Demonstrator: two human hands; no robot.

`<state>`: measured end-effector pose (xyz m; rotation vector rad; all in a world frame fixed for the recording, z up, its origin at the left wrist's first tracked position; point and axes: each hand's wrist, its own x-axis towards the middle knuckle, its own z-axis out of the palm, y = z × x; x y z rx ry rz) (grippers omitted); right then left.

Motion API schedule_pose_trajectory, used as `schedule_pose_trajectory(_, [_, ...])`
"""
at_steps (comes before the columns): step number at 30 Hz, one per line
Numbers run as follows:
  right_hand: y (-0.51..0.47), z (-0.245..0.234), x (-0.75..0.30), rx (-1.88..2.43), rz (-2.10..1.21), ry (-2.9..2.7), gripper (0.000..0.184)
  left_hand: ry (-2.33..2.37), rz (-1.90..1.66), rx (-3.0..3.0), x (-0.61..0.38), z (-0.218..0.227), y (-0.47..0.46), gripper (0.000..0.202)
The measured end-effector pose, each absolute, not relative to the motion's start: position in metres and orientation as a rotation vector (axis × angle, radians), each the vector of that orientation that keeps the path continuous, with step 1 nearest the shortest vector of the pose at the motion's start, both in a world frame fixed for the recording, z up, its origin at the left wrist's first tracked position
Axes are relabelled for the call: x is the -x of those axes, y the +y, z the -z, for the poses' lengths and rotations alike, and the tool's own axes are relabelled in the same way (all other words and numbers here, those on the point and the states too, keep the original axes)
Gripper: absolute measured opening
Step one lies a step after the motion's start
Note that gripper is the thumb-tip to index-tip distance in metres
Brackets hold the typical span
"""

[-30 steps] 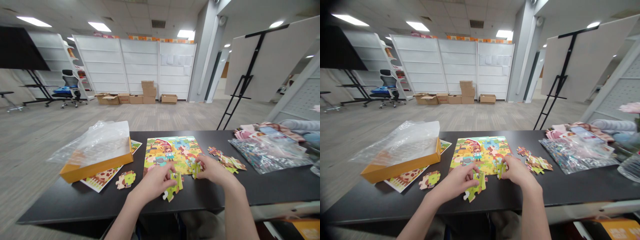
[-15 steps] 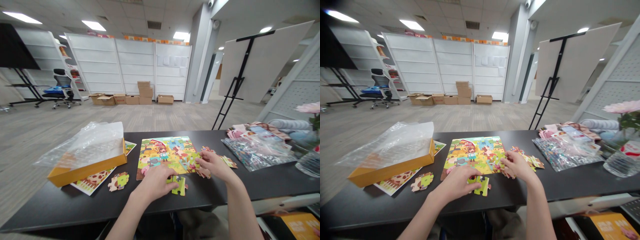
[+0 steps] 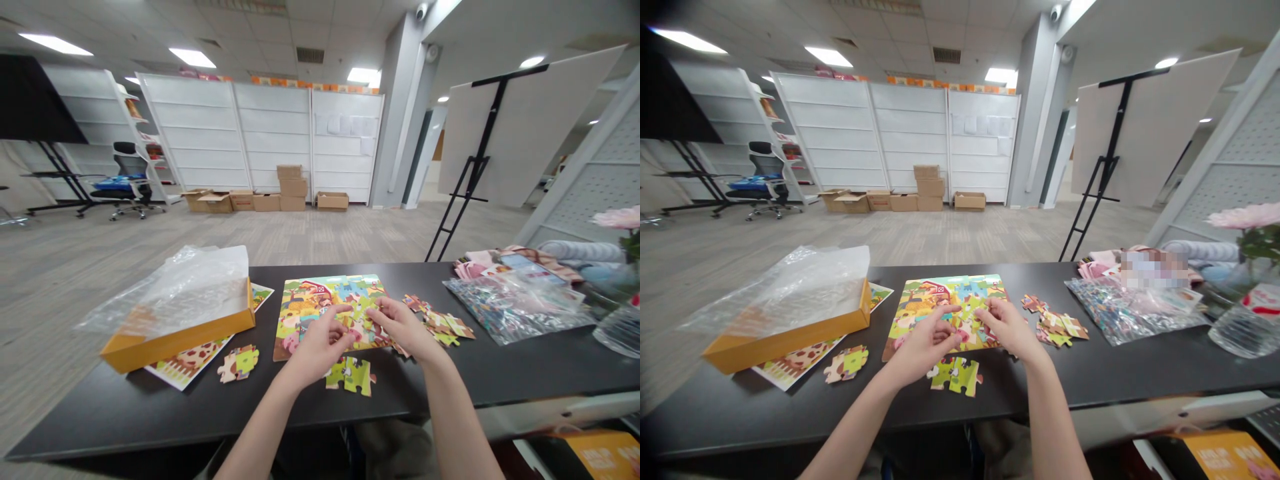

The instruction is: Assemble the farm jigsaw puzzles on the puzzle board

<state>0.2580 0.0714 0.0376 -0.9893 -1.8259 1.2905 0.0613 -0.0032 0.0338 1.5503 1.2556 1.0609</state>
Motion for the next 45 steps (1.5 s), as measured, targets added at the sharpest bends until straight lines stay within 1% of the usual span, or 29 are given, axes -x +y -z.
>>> schedule_pose_trajectory(2, [0.074, -0.039, -0.261, 1.026, -1.18, -1.792, 0.039, 1.202, -1.091, -1.484, -0.057, -0.034, -0.003, 0.045])
schedule_pose_trajectory(4, [0.079, -0.039, -0.272, 1.16, -1.009, -1.778, 0.037, 1.195, -1.121, -1.444, -0.05, -0.035, -0.003, 0.043])
schedule_pose_trajectory(5, [0.082, -0.038, -0.28, 1.262, -0.892, -1.783, 0.035, 1.197, -1.131, -1.428, -0.046, -0.035, -0.003, 0.043])
schedule_pose_trajectory(8, [0.092, -0.028, -0.311, 1.637, -0.399, -1.78, 0.026, 1.228, -1.151, -1.379, -0.034, -0.034, -0.004, 0.045])
schedule_pose_trajectory(9, [0.095, -0.024, -0.322, 1.734, -0.325, -1.777, 0.027, 1.245, -1.153, -1.37, -0.029, -0.034, -0.004, 0.046])
schedule_pose_trajectory(13, [0.105, -0.007, -0.356, 1.897, -0.184, -1.822, 0.035, 1.371, -1.178, -1.424, -0.013, -0.033, -0.006, 0.04])
schedule_pose_trajectory(20, [0.111, 0.004, -0.375, 2.084, -0.157, -1.908, 0.038, 1.594, -1.215, -1.554, -0.002, -0.036, -0.006, 0.032])
schedule_pose_trajectory(27, [0.11, 0.004, -0.376, 2.109, -0.19, -1.877, 0.038, 1.562, -1.198, -1.58, -0.009, -0.034, -0.004, 0.033])
schedule_pose_trajectory(31, [0.105, -0.002, -0.373, 2.089, -0.13, -1.867, 0.039, 1.519, -1.164, -1.585, -0.012, -0.029, -0.002, 0.033])
schedule_pose_trajectory(34, [0.098, -0.012, -0.359, 2.018, -0.033, -1.826, 0.04, 1.479, -1.111, -1.584, -0.015, -0.025, -0.001, 0.034])
schedule_pose_trajectory(36, [0.093, -0.02, -0.341, 1.896, -0.019, -1.85, 0.04, 1.456, -1.076, -1.607, -0.018, -0.022, 0.0, 0.034])
schedule_pose_trajectory(38, [0.086, -0.027, -0.318, 1.733, -0.088, -2.009, 0.035, 1.445, -1.057, -1.641, -0.021, -0.02, 0.001, 0.033])
schedule_pose_trajectory(41, [0.074, -0.032, -0.285, 1.567, -0.198, -2.265, 0.034, 1.47, -1.052, -1.685, -0.025, -0.019, 0.002, 0.033])
schedule_pose_trajectory(45, [0.061, -0.036, -0.261, 1.555, -0.215, -2.413, 0.038, 1.499, -1.048, -1.742, -0.028, -0.02, 0.002, 0.032])
